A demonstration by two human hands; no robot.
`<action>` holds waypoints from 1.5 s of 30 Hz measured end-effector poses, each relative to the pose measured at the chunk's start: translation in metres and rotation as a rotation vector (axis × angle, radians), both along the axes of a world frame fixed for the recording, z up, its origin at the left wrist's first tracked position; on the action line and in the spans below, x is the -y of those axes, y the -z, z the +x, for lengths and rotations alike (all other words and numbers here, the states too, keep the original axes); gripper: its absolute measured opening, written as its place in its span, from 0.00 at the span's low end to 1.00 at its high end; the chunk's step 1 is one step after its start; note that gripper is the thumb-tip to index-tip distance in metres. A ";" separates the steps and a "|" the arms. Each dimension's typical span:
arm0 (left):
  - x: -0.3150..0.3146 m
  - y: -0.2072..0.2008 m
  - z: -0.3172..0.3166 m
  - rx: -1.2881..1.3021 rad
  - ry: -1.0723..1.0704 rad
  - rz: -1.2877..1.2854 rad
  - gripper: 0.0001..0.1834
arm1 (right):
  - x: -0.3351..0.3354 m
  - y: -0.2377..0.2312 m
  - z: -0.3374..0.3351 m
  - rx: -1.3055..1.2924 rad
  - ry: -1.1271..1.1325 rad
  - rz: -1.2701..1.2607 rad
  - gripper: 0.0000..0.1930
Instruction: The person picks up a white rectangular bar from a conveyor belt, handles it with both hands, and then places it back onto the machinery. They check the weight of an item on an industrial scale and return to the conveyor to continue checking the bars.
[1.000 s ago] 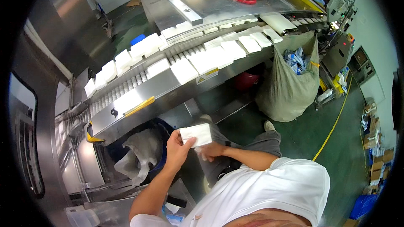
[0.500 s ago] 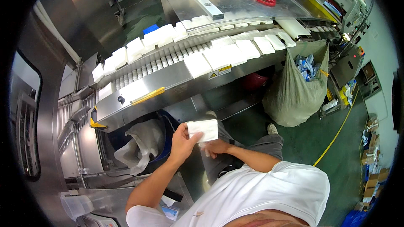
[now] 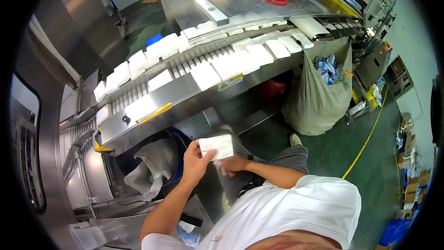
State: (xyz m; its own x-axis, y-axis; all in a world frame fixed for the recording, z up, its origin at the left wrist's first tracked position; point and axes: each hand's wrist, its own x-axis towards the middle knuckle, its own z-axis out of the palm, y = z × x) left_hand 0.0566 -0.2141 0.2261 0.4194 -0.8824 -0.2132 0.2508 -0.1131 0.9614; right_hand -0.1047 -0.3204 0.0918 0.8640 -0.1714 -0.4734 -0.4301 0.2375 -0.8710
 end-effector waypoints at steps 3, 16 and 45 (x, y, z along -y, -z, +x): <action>0.001 0.002 0.001 0.006 0.004 -0.009 0.19 | 0.000 -0.001 0.001 0.006 0.002 -0.001 0.21; 0.000 0.002 0.001 0.032 0.006 -0.014 0.20 | -0.001 -0.001 0.001 0.001 -0.003 0.011 0.21; 0.000 0.003 0.000 0.053 0.030 0.000 0.19 | -0.001 0.010 -0.001 0.019 0.035 -0.014 0.18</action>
State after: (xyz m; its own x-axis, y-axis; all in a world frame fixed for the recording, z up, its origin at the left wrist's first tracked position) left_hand 0.0565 -0.2145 0.2228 0.4035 -0.8948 -0.1912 0.1958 -0.1197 0.9733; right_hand -0.1056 -0.3193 0.0818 0.8663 -0.2081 -0.4541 -0.4049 0.2398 -0.8824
